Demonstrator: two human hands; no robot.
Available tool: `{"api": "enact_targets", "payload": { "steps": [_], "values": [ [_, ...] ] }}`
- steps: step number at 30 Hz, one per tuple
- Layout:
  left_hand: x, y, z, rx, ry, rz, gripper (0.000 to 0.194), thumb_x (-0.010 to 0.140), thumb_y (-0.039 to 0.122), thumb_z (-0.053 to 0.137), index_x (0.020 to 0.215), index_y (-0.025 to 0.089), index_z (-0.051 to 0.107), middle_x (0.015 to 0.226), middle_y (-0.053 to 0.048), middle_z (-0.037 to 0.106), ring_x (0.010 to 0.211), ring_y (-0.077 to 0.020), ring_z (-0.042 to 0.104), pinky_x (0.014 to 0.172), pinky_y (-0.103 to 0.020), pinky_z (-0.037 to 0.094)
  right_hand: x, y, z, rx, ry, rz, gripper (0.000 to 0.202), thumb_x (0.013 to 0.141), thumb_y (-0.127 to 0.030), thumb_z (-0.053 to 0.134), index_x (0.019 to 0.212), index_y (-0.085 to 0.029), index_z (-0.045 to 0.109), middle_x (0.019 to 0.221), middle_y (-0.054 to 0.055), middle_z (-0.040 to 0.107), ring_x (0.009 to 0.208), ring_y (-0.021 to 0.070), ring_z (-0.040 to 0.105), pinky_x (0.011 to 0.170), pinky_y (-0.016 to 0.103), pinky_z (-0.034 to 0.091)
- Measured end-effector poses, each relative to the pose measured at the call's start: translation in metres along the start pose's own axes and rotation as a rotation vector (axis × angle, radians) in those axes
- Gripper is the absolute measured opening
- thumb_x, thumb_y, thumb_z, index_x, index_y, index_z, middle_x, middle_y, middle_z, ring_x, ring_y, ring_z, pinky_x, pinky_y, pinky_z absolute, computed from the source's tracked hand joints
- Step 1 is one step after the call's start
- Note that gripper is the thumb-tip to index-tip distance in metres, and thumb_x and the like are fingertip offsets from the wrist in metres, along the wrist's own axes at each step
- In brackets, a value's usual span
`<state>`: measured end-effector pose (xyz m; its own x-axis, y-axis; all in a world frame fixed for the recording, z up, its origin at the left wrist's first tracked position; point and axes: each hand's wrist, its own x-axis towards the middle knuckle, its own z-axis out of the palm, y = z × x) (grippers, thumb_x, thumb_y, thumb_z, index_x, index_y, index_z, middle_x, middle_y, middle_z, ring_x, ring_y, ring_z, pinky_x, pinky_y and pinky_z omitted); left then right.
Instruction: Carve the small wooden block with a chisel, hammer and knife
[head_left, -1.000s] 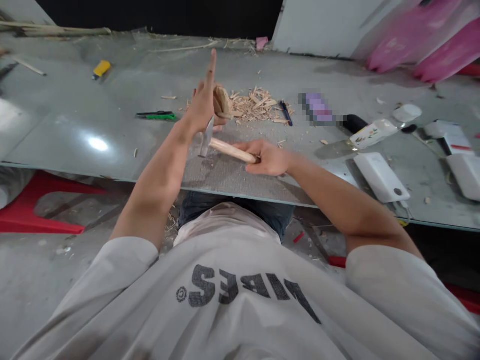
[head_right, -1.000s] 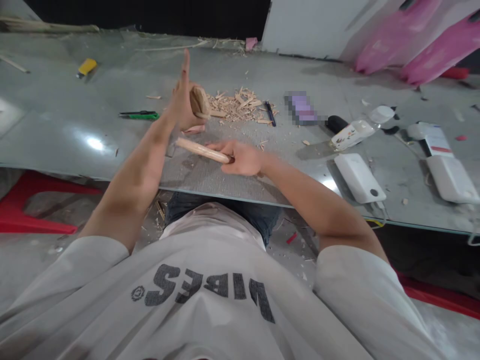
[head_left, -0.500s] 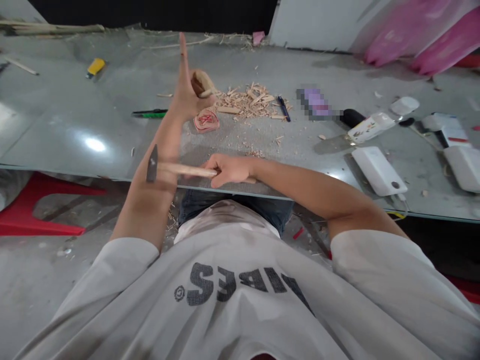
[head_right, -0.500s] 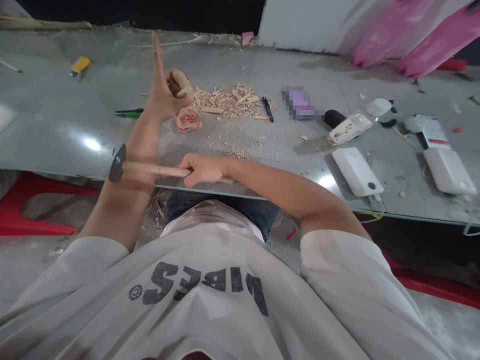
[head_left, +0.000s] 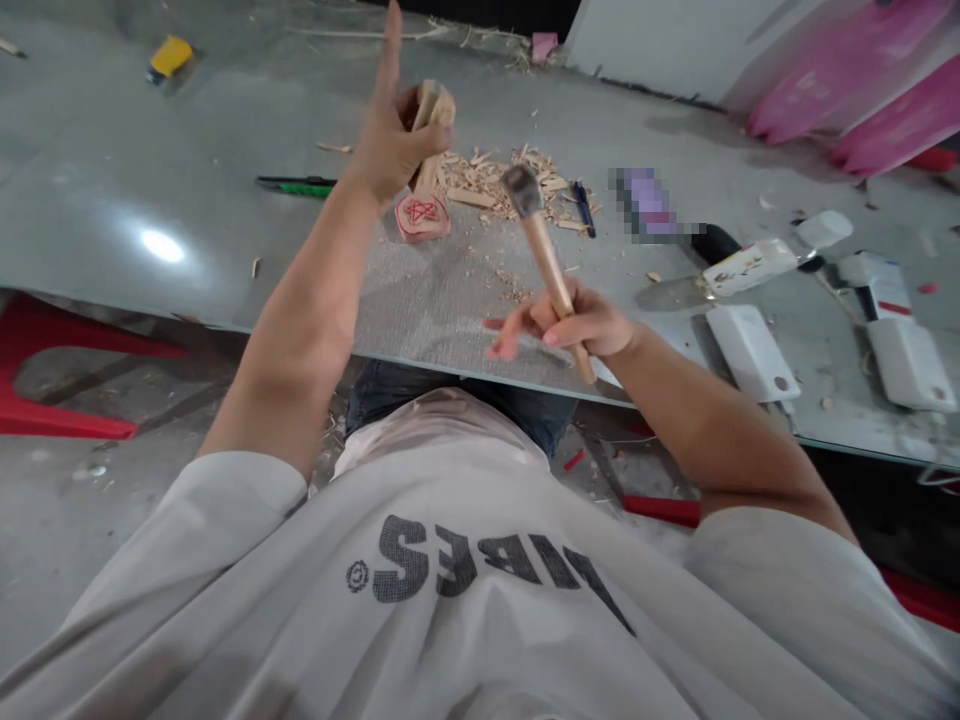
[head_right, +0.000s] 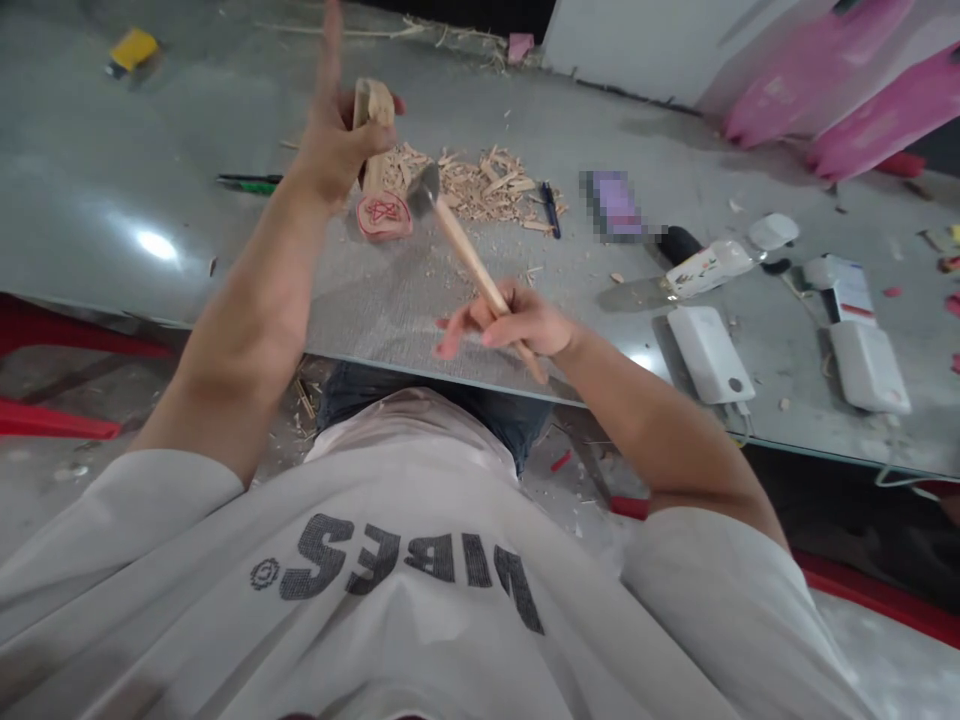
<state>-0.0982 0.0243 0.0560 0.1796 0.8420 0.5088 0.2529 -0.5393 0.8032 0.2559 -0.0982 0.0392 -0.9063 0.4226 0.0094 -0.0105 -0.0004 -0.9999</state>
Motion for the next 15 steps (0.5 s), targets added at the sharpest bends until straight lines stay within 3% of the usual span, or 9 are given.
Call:
{"api": "enact_targets", "payload": {
  "steps": [2,4,7,11,13,15],
  "values": [
    [-0.001,0.011,0.005,-0.079,-0.015,-0.063,0.148,0.090,0.067,0.081,0.207,0.029,-0.001,0.141,0.002,0.086,0.115,-0.0265,0.060,0.115,-0.042,0.064,-0.007,0.014,0.006,0.067,-0.093,0.035,0.079,0.097,-0.068,0.106,0.061,-0.028,0.048,0.068,0.001,0.072,0.085,0.0298,0.091,0.139,0.063,0.062],
    [-0.001,0.020,0.006,-0.128,0.011,-0.097,0.146,0.086,0.065,0.077,0.202,0.020,0.000,0.149,-0.001,0.086,0.125,-0.0258,0.062,0.123,-0.040,0.061,-0.001,0.024,-0.001,0.064,-0.102,0.084,0.075,0.097,-0.068,0.104,0.063,-0.029,0.051,0.059,-0.004,0.059,0.075,0.0271,0.086,0.123,0.058,0.070],
    [-0.003,0.026,-0.004,-0.063,0.012,-0.113,0.130,0.091,0.073,0.067,0.201,0.034,0.007,0.165,0.001,0.084,0.143,-0.0270,0.059,0.133,-0.042,0.059,0.025,0.026,-0.035,-0.081,0.013,0.132,0.071,0.088,-0.072,0.107,0.064,-0.031,0.054,0.060,-0.003,0.059,0.074,0.0266,0.082,0.104,0.051,0.073],
    [-0.009,0.033,-0.023,0.009,-0.015,-0.197,0.123,0.098,0.087,0.066,0.202,0.052,0.012,0.181,0.012,0.078,0.149,-0.0292,0.057,0.129,-0.050,0.062,0.050,0.015,-0.083,-0.207,0.281,0.064,0.072,0.079,-0.079,0.102,0.061,-0.036,0.048,0.056,-0.003,0.050,0.070,0.0249,0.072,0.119,0.060,0.068],
    [-0.015,0.045,-0.021,0.013,-0.073,-0.293,0.121,0.099,0.075,0.074,0.204,0.048,0.021,0.176,0.009,0.082,0.150,-0.0300,0.062,0.130,-0.050,0.062,0.049,0.009,-0.092,-0.225,0.386,-0.012,0.072,0.076,-0.079,0.104,0.061,-0.037,0.048,0.055,-0.002,0.048,0.074,0.0261,0.073,0.135,0.063,0.059],
    [-0.020,0.062,-0.006,0.029,-0.238,-0.374,0.119,0.098,0.050,0.085,0.204,0.037,0.034,0.176,0.001,0.084,0.152,-0.0305,0.068,0.133,-0.050,0.062,0.040,0.002,-0.093,-0.228,0.463,-0.096,0.070,0.073,-0.077,0.106,0.058,-0.037,0.051,0.055,-0.002,0.047,0.073,0.0262,0.072,0.145,0.063,0.051]
  ]
}}
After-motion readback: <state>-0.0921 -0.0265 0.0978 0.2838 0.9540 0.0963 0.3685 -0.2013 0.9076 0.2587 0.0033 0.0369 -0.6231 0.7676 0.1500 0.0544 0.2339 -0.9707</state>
